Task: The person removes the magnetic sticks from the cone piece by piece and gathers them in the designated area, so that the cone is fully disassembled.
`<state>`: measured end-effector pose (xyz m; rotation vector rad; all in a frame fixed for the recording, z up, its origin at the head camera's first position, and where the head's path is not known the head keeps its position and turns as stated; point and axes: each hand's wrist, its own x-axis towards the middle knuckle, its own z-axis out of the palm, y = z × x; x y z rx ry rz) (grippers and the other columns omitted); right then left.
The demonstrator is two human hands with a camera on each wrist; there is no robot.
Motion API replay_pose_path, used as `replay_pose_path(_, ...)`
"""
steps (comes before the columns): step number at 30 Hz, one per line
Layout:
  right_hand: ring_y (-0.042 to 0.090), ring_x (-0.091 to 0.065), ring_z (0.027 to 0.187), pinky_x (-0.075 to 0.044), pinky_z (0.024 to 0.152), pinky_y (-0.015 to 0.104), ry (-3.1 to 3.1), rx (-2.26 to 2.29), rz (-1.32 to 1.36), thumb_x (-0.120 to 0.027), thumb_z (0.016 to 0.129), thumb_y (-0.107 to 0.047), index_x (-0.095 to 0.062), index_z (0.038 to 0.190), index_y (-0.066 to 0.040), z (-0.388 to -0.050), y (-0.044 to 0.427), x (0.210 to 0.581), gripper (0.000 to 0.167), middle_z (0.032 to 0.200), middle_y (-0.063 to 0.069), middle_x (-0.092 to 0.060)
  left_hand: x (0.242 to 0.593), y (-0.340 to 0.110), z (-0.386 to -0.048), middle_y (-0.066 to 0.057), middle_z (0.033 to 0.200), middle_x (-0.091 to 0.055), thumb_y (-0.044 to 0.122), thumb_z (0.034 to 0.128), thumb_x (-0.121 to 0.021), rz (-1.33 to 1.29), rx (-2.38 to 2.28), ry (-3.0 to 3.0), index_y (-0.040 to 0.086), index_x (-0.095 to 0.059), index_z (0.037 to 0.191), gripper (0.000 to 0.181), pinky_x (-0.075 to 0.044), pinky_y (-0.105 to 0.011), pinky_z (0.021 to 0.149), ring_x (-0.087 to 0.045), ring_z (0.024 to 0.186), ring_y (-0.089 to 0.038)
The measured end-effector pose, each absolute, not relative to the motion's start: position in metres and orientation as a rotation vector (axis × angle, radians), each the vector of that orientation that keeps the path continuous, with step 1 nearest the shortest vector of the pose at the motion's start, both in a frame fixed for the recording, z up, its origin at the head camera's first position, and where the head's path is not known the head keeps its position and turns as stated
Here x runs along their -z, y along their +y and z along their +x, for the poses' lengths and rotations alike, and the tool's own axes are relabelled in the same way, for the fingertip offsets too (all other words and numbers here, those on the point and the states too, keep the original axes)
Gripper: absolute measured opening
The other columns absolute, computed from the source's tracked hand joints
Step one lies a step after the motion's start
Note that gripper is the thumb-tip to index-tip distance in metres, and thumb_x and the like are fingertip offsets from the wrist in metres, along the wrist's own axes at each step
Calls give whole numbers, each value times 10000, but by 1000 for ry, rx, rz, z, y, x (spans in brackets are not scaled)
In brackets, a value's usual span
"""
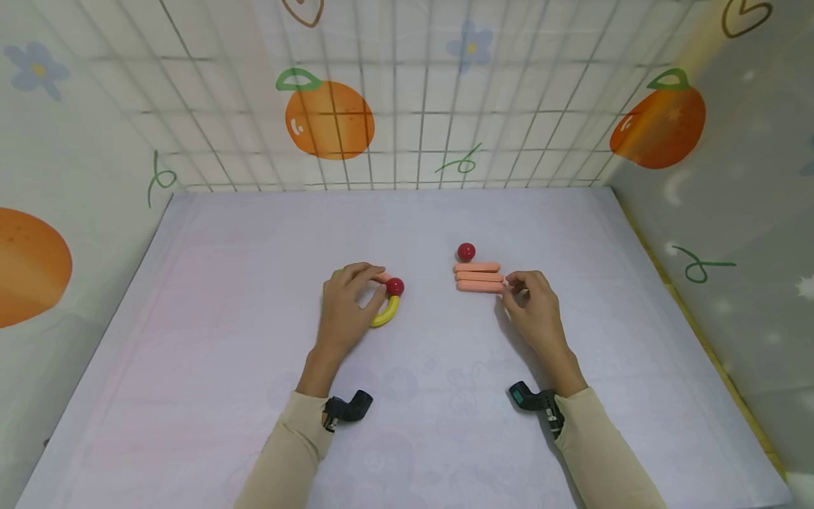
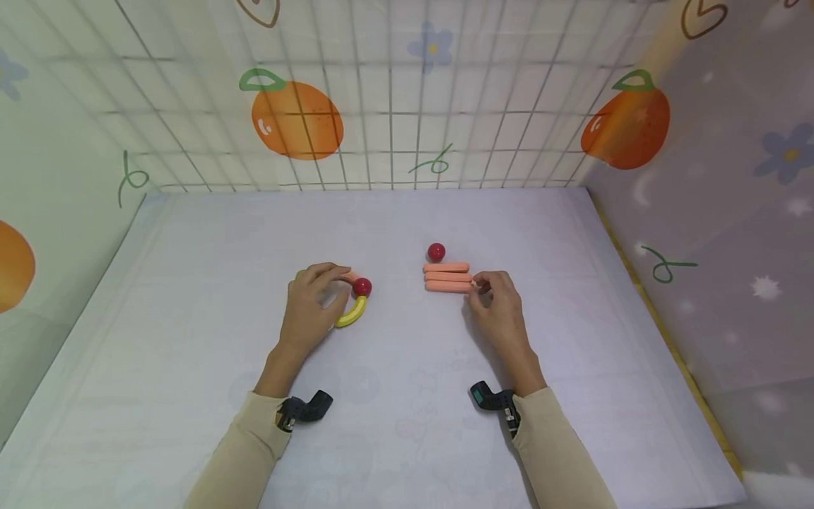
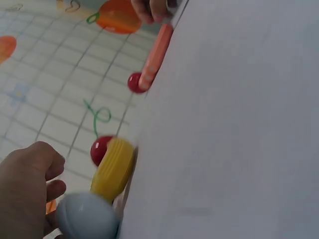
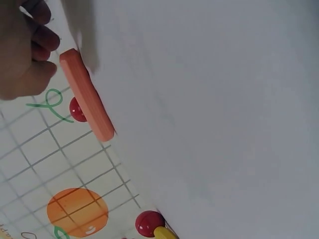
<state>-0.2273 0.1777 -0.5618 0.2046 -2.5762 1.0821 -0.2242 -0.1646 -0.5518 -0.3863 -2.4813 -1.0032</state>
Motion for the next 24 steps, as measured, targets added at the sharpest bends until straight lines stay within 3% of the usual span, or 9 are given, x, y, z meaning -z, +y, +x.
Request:
replay_pose_path(8,202,-610,927,-474,774,367,-2508,-1084,327,-685,912,-16,-667,1057,-40,-222,172,556,149,1039,69,-629,550,-190,-227,-68,1221,-599,168,890,-729,-67,928,-2513,113,-718,1170,286,-369,-459,875,-513,1052,-307)
replay_pose_path(15,205,-605,913,-484,760,387,-2451,-1148,476,-683,888,32,-668,1047,-27,-218,158,552,170,1027,63,-637,550,-191,-226,-90,1186,-610,163,905,-710,-20,1009,-2596,103,-673,1224,327,-429,-396,814,-533,980,-260)
replay_pose_path(24,161,-606,897,-495,784,339,-2456,-1157,758,-695,881,-12,-688,1017,-61,-206,123,550,144,1000,13,-643,550,-185,-221,-42,961,-603,371,886,-750,9,970,-2649,104,-667,1074,337,-417,-358,722,-525,817,-210)
